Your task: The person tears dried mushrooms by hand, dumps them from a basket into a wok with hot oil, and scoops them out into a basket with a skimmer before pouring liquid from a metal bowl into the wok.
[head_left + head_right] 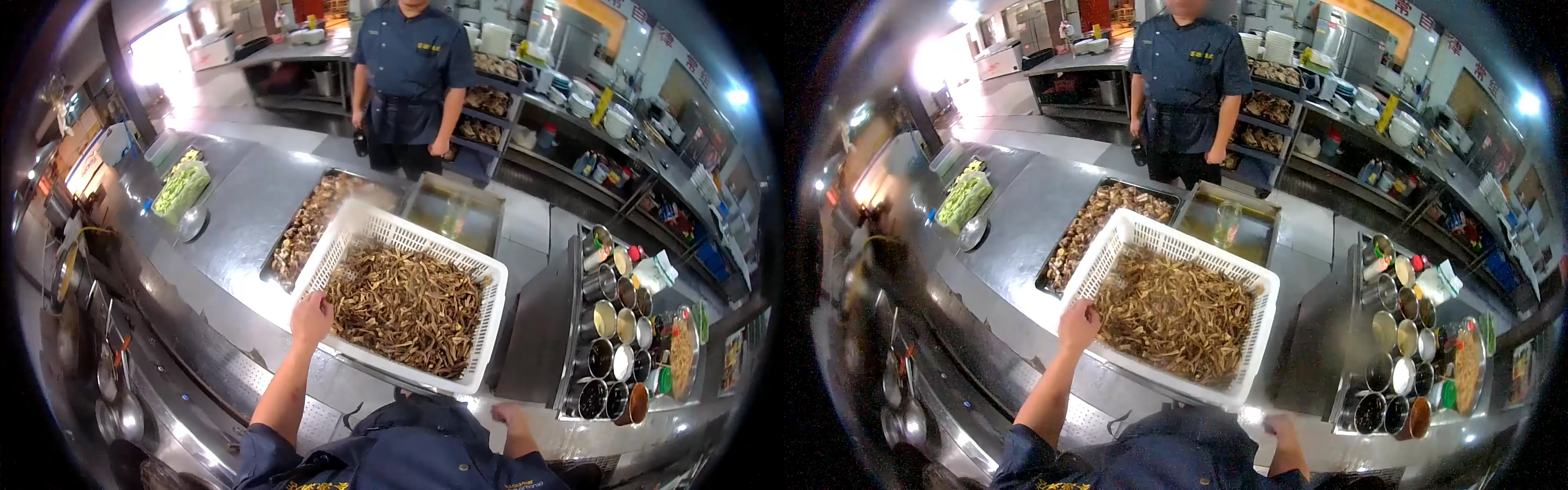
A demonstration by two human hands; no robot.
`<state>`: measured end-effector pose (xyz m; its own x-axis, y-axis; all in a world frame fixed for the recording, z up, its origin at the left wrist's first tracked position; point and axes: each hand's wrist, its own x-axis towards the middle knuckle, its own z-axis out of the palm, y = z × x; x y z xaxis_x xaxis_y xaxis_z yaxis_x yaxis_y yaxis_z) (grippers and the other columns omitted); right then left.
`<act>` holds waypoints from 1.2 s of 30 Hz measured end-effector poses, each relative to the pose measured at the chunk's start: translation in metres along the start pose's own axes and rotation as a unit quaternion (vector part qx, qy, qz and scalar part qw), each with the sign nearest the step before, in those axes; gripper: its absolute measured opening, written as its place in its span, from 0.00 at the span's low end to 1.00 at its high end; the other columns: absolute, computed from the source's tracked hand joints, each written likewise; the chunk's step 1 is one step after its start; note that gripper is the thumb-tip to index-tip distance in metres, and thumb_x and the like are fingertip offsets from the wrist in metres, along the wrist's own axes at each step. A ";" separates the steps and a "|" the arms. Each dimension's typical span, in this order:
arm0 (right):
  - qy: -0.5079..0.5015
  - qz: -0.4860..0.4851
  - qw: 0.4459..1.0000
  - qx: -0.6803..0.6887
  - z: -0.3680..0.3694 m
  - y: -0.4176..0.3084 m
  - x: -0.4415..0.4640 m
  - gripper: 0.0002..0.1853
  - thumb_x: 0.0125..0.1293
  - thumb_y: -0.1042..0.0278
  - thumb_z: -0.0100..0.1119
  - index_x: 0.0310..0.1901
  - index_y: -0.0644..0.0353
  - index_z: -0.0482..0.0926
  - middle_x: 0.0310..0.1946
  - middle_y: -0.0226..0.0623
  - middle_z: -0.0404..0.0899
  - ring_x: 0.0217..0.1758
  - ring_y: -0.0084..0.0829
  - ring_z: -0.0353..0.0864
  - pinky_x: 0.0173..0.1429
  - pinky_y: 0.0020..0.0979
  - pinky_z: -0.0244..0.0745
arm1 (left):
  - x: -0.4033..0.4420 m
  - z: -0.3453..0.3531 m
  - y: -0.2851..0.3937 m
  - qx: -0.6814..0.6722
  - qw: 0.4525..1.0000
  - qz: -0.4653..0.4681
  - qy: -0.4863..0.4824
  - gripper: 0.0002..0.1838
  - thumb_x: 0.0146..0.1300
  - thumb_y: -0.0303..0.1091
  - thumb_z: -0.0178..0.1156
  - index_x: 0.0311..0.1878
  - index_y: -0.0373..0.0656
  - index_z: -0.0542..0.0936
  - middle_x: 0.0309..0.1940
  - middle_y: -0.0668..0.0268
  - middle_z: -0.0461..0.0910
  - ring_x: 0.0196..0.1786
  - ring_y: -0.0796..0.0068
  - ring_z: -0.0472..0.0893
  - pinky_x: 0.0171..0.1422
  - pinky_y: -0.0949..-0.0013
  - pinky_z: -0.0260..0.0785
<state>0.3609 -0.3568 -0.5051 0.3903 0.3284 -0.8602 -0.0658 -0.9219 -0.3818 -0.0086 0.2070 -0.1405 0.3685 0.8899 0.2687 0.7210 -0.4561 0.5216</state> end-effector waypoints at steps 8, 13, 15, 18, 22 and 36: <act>0.021 -0.037 0.996 -0.083 0.005 -0.005 0.001 0.18 0.52 0.67 0.83 0.43 0.62 0.88 0.39 0.42 0.85 0.37 0.39 0.87 0.43 0.41 0.89 | 0.003 -0.002 0.001 0.013 0.997 0.071 0.027 0.10 0.62 0.29 0.63 0.46 0.43 0.85 0.42 0.57 0.86 0.47 0.50 0.84 0.52 0.51 0.79; 0.218 -0.133 0.941 -0.222 -0.010 -0.078 -0.027 0.21 0.55 0.55 0.75 0.42 0.66 0.89 0.42 0.51 0.91 0.49 0.47 0.91 0.55 0.46 0.84 | 0.005 -0.003 0.002 0.026 0.995 0.089 0.033 0.12 0.62 0.28 0.62 0.50 0.42 0.84 0.52 0.58 0.85 0.57 0.50 0.81 0.60 0.51 0.78; 0.231 -0.198 0.938 -0.162 -0.016 -0.131 -0.073 0.23 0.59 0.60 0.74 0.55 0.59 0.86 0.52 0.50 0.89 0.59 0.46 0.88 0.63 0.44 0.81 | 0.004 0.001 -0.002 0.022 0.997 0.068 0.028 0.14 0.61 0.27 0.62 0.51 0.44 0.84 0.48 0.59 0.84 0.55 0.50 0.81 0.57 0.51 0.78; 0.263 -0.185 0.937 -0.134 -0.025 -0.190 -0.110 0.17 0.63 0.64 0.72 0.53 0.60 0.86 0.49 0.46 0.90 0.55 0.44 0.90 0.61 0.41 0.83 | 0.004 0.006 -0.007 0.017 0.998 0.053 0.032 0.15 0.59 0.27 0.64 0.50 0.45 0.84 0.45 0.59 0.83 0.54 0.51 0.81 0.56 0.52 0.78; 0.307 -0.250 0.901 0.176 -0.037 -0.229 -0.103 0.12 0.77 0.64 0.63 0.54 0.63 0.84 0.40 0.37 0.87 0.42 0.30 0.87 0.47 0.33 0.82 | 0.004 0.010 -0.015 0.043 0.996 0.053 0.050 0.09 0.62 0.27 0.65 0.45 0.48 0.86 0.42 0.62 0.85 0.50 0.56 0.84 0.51 0.54 0.79; 0.323 -0.268 0.897 0.141 -0.020 -0.367 -0.109 0.28 0.71 0.70 0.68 0.66 0.70 0.66 0.61 0.55 0.78 0.61 0.51 0.81 0.66 0.46 0.73 | 0.005 0.003 -0.005 0.007 0.995 0.012 0.096 0.13 0.65 0.28 0.65 0.53 0.46 0.85 0.51 0.57 0.83 0.58 0.48 0.80 0.62 0.53 0.76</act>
<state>0.3604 -0.0586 -0.2646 0.8795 0.4380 -0.1863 0.0970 -0.5481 -0.8307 -0.0088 0.2141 -0.1439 0.2681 0.8616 0.4311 0.7217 -0.4760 0.5025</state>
